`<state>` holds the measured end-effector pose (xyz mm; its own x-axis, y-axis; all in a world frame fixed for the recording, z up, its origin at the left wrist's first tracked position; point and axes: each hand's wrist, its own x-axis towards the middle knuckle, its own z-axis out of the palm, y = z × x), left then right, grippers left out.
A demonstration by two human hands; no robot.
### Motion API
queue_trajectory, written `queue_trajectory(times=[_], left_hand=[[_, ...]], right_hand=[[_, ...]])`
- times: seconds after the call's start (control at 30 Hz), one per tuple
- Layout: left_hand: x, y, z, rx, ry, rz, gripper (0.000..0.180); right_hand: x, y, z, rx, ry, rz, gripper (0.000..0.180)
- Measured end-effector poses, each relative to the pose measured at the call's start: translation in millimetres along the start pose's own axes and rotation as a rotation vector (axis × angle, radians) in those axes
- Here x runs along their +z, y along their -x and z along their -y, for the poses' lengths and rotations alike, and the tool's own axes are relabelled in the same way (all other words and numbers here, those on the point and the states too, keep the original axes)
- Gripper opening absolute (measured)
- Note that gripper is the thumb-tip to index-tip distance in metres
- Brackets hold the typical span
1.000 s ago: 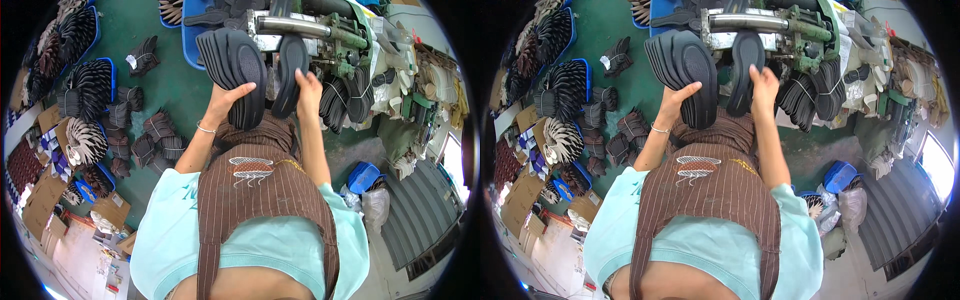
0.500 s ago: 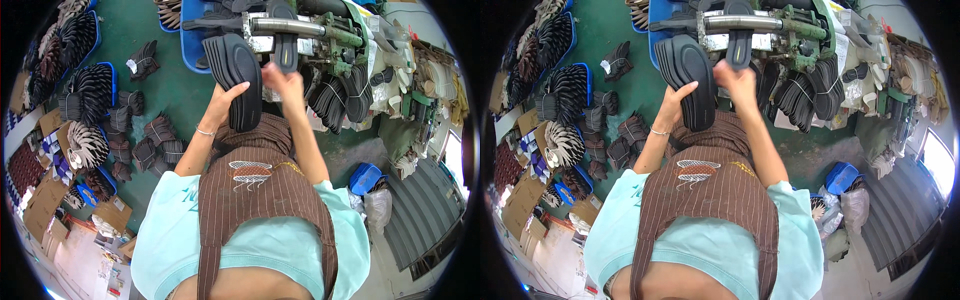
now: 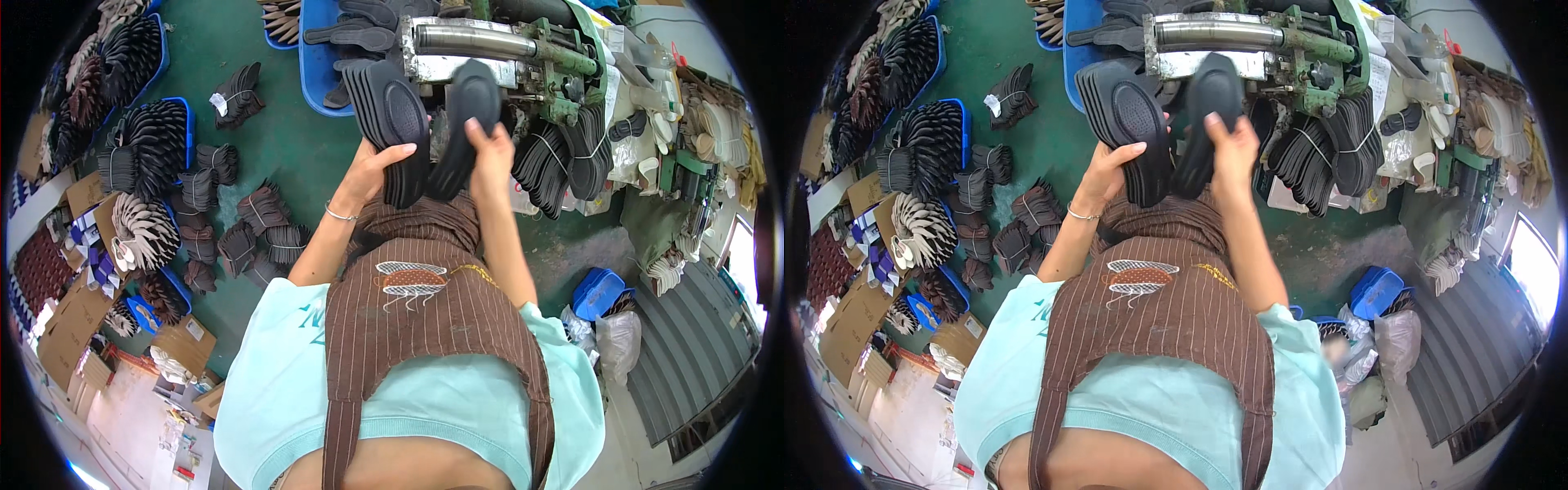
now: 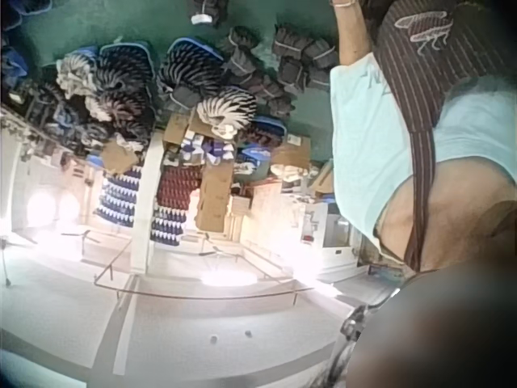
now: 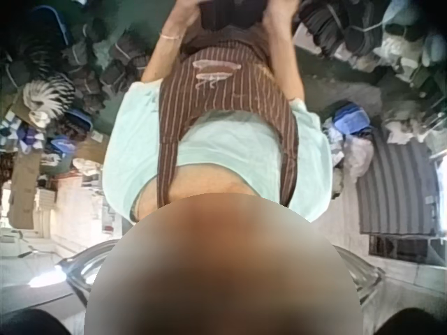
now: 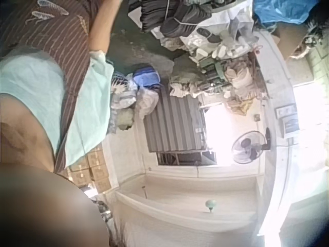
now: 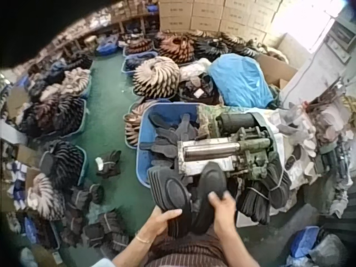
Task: Using an industrial machine to process shoe soles and organizing them into sorted stacks within a factory setting.
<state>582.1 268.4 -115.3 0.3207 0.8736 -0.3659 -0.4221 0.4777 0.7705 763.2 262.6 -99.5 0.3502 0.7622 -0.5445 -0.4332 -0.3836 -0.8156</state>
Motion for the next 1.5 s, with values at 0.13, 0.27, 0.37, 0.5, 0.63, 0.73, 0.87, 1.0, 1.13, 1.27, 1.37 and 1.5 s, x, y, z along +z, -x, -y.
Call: queue_trajectory(times=[0.13, 0.27, 0.37, 0.5, 0.63, 0.73, 0.87, 1.0, 1.13, 1.27, 1.37, 1.5], left_hand=[[6.1, 0.6, -2.4, -0.171, 0.243, 0.061, 0.044], [10.5, -0.1, -3.5, -0.079, 0.014, -0.039, 0.046], [13.2, -2.3, -8.3, -0.056, -0.027, 0.025, 0.045], [8.0, -4.3, 1.2, -0.129, 0.147, 0.098, 0.044], [13.8, -5.3, 5.4, 0.062, -0.115, -0.102, 0.033], [13.9, -7.6, 3.0, 0.023, -0.022, -0.112, 0.030], [16.8, -7.8, -8.1, -0.181, 0.228, -0.097, 0.030], [32.6, -8.7, -0.8, 0.174, -0.179, -0.336, 0.029], [23.0, -10.8, 12.6, 0.165, -0.173, -0.326, 0.025], [26.8, -11.0, 7.4, 0.011, 0.042, -0.301, 0.024], [27.4, -13.1, 14.7, 0.128, -0.123, -0.369, 0.029], [31.5, -10.7, 6.2, 0.228, -0.150, -0.407, 0.029]], right_hand=[[-16.1, -56.9, 25.6, -0.041, 0.164, 0.051, 0.019], [20.7, 20.5, 7.2, 0.068, 0.355, 0.222, 0.009], [-21.6, -5.8, -21.3, 0.010, 0.259, -0.020, 0.007], [-17.6, -46.6, 12.4, -0.058, 0.229, 0.092, 0.018], [11.1, 16.2, -16.1, -0.007, 0.317, 0.223, 0.014], [-11.3, 4.5, -28.2, 0.020, 0.189, -0.080, 0.011], [-9.5, -43.1, 8.3, -0.101, 0.176, -0.159, 0.009], [22.3, 12.1, -24.5, -0.117, 0.282, 0.245, 0.012], [-15.0, 6.0, -43.5, -0.088, 0.156, -0.034, 0.012], [-23.9, -53.1, -4.8, -0.177, 0.181, -0.097, 0.011], [9.2, -15.0, -12.2, -0.099, 0.318, 0.169, 0.017], [14.1, 34.8, -51.9, -0.166, 0.284, 0.189, 0.018]])
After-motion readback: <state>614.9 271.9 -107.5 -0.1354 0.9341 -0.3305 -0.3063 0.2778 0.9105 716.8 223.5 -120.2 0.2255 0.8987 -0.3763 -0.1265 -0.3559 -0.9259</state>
